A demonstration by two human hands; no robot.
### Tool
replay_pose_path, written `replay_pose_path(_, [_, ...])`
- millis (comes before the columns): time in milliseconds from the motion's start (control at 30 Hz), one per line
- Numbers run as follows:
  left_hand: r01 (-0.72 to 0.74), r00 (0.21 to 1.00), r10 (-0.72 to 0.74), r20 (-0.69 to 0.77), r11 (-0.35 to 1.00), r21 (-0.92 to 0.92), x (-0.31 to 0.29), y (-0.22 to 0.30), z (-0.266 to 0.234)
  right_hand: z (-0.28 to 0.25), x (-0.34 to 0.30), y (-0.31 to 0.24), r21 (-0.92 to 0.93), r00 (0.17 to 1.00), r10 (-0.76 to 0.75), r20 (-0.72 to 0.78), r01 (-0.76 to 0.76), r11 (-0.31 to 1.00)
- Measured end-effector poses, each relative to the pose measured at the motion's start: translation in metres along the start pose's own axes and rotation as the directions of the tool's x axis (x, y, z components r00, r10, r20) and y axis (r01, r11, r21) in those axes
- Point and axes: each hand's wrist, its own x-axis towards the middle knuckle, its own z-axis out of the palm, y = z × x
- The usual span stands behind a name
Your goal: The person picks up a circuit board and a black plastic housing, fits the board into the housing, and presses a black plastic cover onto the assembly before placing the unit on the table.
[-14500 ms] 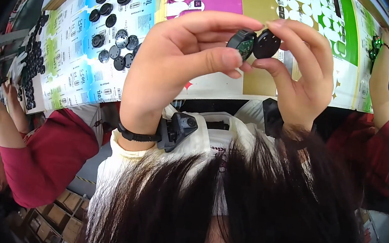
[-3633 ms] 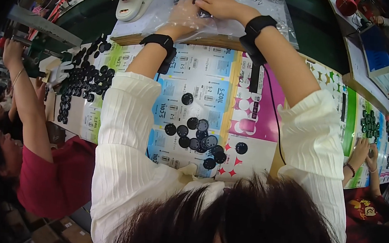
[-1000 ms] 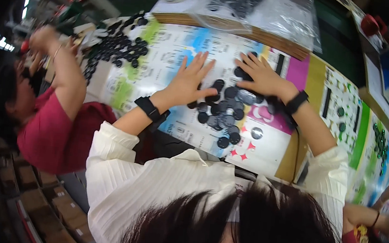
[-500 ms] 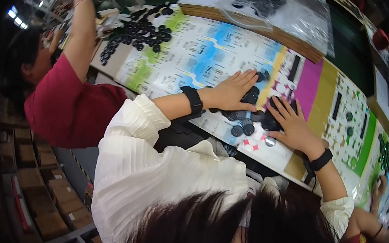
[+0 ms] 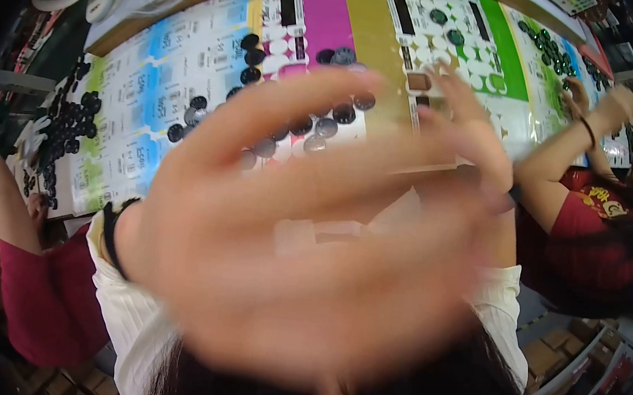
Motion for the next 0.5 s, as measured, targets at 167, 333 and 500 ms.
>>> replay_pose_path(167, [0.042,0.996,-0.028,0.087,0.985,-0.168,0.018,0.024,0.011,-0.015,-0.005,0.071,-0.080,0.894,0.368,-0.255,-0.399,0.913])
replay_pose_path(333, [-0.086,0.970,0.153,0.188,0.942,-0.323,0.013,0.003,0.029,0.004,0.073,0.110,0.095,0.838,0.517,-0.174,-0.508,0.856])
replay_pose_path(500, [-0.217,0.911,0.341,0.231,0.874,-0.434,0.018,-0.020,0.037,-0.026,0.109,0.065,-0.146,0.835,0.516,-0.192,-0.544,0.826])
